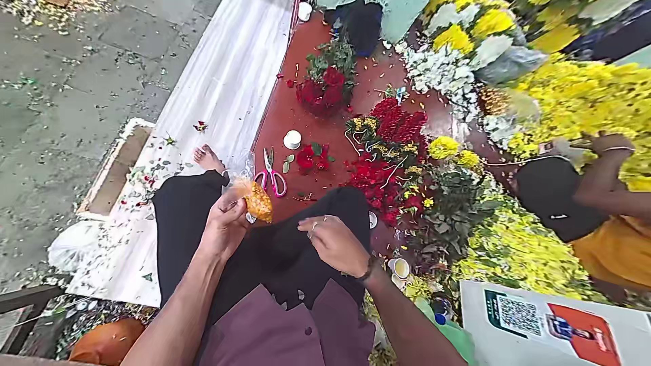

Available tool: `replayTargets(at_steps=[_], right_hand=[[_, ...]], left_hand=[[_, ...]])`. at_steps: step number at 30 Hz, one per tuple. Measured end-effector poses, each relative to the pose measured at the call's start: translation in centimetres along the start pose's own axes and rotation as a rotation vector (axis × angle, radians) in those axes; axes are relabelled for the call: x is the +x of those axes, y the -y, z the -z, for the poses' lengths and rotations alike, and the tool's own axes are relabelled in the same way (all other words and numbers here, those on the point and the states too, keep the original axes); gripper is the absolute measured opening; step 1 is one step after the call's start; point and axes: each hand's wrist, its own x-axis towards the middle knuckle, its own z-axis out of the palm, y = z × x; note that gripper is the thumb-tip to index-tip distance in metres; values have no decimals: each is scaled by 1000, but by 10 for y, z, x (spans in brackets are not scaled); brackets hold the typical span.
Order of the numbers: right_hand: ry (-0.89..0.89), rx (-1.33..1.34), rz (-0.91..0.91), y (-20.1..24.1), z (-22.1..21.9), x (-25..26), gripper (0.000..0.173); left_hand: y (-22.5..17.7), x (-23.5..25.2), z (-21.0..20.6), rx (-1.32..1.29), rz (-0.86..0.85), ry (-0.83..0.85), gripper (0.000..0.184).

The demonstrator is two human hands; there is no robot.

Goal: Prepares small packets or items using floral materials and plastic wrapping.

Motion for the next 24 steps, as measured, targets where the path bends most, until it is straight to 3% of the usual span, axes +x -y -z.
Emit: replayTargets(at_steps=[2, 4, 7, 15, 17, 20, 22, 24], right_hand=[[243, -322, -41, -27, -32, -10, 32], [122, -393, 17, -39, -45, -40, 34], [98, -383, 16, -40, -44, -65, 38], [197, -418, -117, -22, -44, -30, 30], [105, -280, -170, -22, -45, -18, 29], [-235, 218, -149, -4, -42, -1, 28], [-414, 477, -76, 21, -35, 11, 40], [-527, 544, -59, 37, -26, 24, 60]], left_hand=[[-2, 4, -1, -17, -8, 7, 31], [-2, 1, 0, -25, -8, 1, 31], [-1, -4, -1, -24, 16, -10, 31], [-2, -3, 0, 29, 12, 53, 34], [-2, -2, 0, 56, 11, 93, 40], [-1, 0, -3, 79, 15, 118, 40], [1, 1, -3, 103, 25, 147, 41], [2, 4, -3, 119, 37, 189, 41]])
